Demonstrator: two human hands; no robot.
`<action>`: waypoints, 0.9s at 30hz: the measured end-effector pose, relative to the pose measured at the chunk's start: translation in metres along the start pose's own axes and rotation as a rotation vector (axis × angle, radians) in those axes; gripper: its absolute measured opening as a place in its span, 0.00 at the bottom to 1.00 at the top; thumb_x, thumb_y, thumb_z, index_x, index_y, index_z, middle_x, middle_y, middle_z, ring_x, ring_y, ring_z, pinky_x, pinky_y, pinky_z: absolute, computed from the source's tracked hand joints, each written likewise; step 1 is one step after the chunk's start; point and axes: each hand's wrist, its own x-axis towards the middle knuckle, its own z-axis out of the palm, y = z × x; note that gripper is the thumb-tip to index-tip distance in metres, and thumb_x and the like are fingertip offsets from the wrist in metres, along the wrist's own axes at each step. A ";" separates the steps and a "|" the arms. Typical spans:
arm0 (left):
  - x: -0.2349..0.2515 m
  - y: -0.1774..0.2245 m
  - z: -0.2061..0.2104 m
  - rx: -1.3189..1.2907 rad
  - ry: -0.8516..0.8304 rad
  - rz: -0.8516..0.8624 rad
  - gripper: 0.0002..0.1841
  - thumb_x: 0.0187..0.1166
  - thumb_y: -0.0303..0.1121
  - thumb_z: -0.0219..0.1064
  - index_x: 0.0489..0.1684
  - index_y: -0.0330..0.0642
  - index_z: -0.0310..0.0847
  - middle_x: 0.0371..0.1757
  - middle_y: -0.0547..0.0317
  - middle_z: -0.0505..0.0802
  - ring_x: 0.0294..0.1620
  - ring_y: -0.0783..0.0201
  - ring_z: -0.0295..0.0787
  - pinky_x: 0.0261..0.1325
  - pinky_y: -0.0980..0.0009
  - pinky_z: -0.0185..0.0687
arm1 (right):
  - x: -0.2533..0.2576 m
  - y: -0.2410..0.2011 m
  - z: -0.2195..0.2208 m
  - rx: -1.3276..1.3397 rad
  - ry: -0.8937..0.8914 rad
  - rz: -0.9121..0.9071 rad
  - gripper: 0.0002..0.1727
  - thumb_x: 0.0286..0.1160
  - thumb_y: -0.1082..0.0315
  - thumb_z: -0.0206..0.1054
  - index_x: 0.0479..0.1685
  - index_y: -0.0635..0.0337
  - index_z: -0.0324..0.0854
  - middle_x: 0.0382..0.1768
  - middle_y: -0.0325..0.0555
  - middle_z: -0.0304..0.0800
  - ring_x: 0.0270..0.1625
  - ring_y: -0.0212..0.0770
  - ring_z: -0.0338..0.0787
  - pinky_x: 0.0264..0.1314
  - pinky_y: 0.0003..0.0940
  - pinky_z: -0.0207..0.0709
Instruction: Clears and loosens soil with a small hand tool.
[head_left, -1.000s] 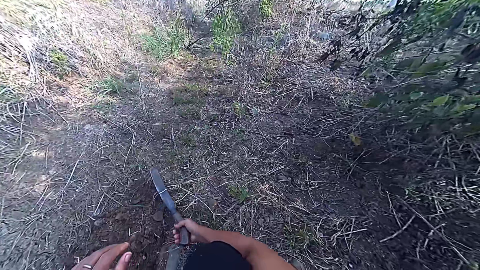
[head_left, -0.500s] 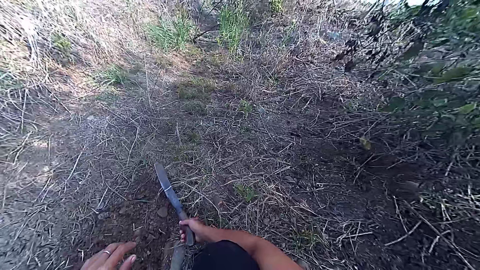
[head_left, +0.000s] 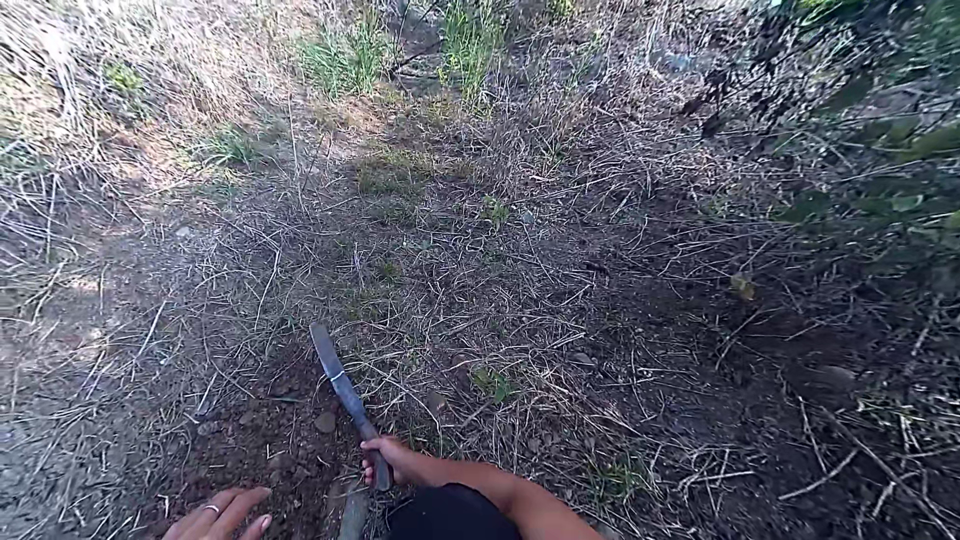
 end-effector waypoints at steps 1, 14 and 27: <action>0.000 0.000 0.000 0.000 -0.001 0.002 0.18 0.86 0.34 0.63 0.62 0.28 0.87 0.59 0.26 0.91 0.61 0.26 0.88 0.68 0.30 0.75 | 0.000 0.000 0.000 0.002 0.002 -0.002 0.10 0.89 0.62 0.60 0.57 0.57 0.70 0.22 0.41 0.78 0.18 0.37 0.82 0.25 0.34 0.83; -0.005 -0.001 0.000 -0.019 -0.032 -0.043 0.18 0.86 0.35 0.64 0.64 0.30 0.86 0.61 0.27 0.90 0.62 0.26 0.87 0.69 0.30 0.74 | -0.006 -0.001 -0.001 -0.053 -0.049 -0.102 0.21 0.89 0.66 0.60 0.76 0.57 0.61 0.25 0.44 0.80 0.21 0.38 0.85 0.29 0.35 0.87; -0.028 -0.003 0.002 0.011 0.084 -0.160 0.16 0.86 0.36 0.64 0.64 0.36 0.87 0.60 0.34 0.91 0.64 0.33 0.88 0.70 0.35 0.76 | -0.093 -0.187 -0.043 -0.387 0.279 -0.722 0.16 0.90 0.67 0.59 0.67 0.66 0.67 0.24 0.39 0.78 0.19 0.33 0.83 0.28 0.32 0.86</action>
